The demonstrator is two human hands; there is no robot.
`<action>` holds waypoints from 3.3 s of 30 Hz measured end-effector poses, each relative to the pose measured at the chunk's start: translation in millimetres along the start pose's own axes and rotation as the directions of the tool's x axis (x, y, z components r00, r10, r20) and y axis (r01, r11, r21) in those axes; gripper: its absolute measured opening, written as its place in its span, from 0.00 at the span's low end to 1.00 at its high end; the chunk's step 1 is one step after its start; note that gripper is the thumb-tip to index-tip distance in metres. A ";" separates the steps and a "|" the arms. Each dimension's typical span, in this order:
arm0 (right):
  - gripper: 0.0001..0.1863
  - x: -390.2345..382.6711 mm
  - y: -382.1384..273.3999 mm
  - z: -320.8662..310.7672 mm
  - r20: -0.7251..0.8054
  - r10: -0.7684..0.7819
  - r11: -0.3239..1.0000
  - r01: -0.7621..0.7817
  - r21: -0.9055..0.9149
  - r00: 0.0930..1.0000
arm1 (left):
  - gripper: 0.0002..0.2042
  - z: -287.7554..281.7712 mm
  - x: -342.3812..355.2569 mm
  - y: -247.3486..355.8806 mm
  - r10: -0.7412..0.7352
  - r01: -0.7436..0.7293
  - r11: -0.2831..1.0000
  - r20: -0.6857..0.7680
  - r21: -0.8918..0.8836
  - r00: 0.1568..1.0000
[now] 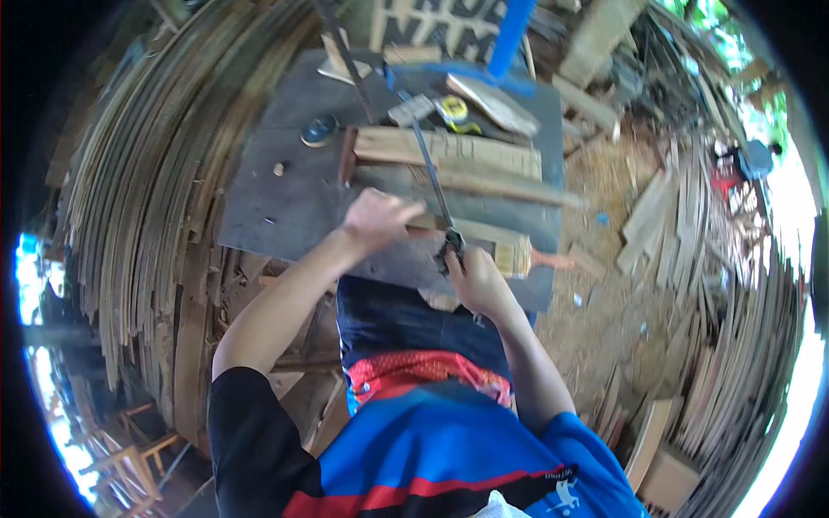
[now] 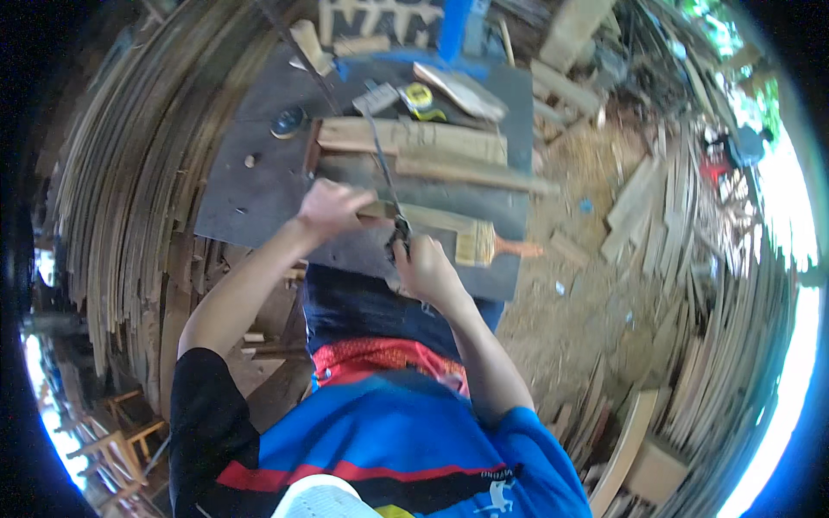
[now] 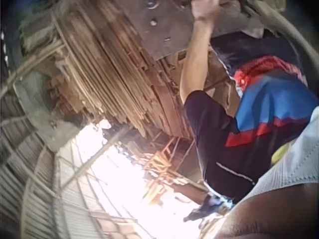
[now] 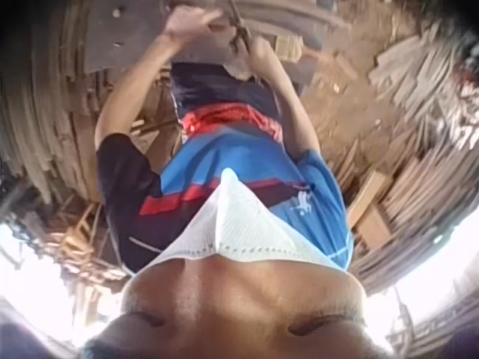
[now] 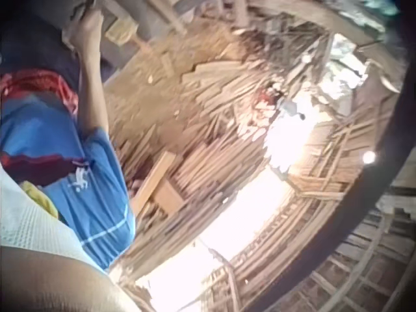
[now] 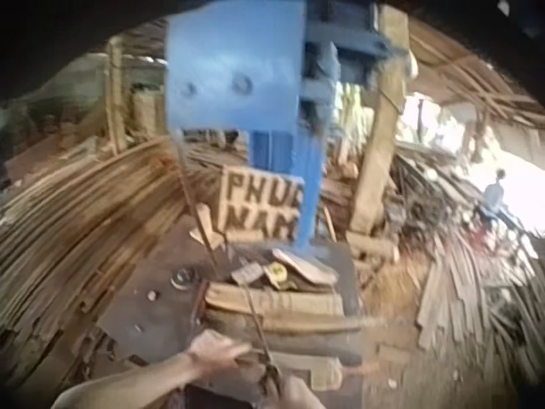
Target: Use a handsaw to cut a heart shape into a wooden block.
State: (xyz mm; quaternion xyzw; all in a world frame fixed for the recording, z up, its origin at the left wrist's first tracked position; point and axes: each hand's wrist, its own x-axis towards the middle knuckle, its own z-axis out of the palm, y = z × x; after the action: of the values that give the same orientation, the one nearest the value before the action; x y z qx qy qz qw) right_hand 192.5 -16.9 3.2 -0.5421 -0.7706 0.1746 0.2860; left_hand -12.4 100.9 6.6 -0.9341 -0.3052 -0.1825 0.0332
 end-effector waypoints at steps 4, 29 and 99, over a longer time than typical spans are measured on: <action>0.10 -63.2 -22.3 -13.7 -0.057 0.176 0.962 -0.159 0.222 0.983 | 0.21 14.7 -5.4 -5.5 0.040 -0.043 0.996 -0.046 -0.076 0.998; 0.13 -61.4 -10.2 22.1 -0.002 0.272 0.935 -0.264 0.237 0.962 | 0.31 76.6 11.2 41.4 -0.979 -0.336 0.107 -0.158 -0.936 0.129; 0.13 -25.6 -11.1 14.8 0.096 0.366 0.907 -0.378 0.187 0.926 | 0.20 82.2 32.6 35.4 -0.874 -0.193 0.402 -0.438 -0.895 0.211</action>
State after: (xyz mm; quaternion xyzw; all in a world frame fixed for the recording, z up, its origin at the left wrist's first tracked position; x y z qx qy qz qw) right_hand 181.4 -44.1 -8.3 -0.6418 -0.6394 0.3189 0.2784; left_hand 58.9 104.7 -56.4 -0.4061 -0.3407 -0.7936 -0.2989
